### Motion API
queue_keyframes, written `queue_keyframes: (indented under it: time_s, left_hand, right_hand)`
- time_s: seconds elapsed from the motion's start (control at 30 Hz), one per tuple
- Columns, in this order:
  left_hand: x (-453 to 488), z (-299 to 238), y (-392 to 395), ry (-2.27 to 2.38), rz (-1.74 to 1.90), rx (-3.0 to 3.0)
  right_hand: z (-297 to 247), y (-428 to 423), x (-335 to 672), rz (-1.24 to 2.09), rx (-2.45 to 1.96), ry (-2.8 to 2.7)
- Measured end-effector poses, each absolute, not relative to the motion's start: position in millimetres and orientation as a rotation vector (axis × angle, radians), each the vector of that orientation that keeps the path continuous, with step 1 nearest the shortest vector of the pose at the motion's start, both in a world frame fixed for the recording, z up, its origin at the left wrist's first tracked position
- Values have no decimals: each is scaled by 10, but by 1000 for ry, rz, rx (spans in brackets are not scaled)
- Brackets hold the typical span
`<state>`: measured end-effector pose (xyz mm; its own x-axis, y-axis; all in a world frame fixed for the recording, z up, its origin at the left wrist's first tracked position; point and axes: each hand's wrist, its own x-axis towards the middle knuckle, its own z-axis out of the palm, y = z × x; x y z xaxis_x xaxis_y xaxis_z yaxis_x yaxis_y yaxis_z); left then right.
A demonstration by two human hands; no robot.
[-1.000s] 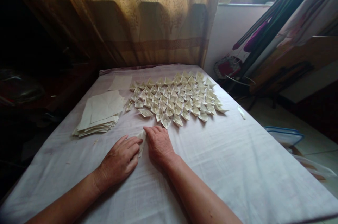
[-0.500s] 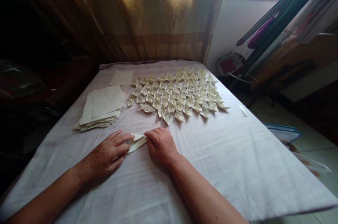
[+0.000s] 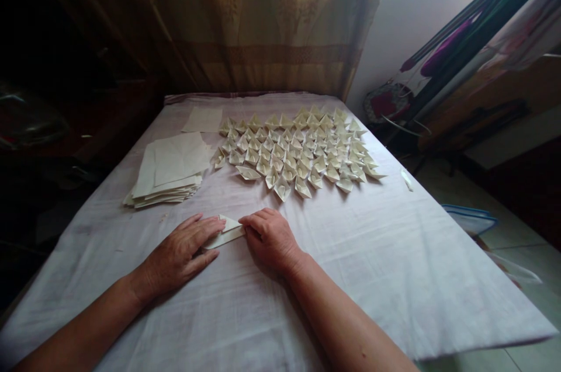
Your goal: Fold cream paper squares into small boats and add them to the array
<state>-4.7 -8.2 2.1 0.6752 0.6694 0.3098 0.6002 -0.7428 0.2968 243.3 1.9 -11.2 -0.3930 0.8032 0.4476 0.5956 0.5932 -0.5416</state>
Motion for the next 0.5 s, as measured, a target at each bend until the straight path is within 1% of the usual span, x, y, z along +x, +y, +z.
queue_keyframes:
  time_s: [0.27,0.5]
  left_hand:
    - [-33,7,-25,994,663,2756]
    - [-36,24,-12,1012,639,2696]
  right_hand:
    - [-100,7,2421,445,-1069,-2076]
    - [-98,10,2432,433,-1070,-2176]
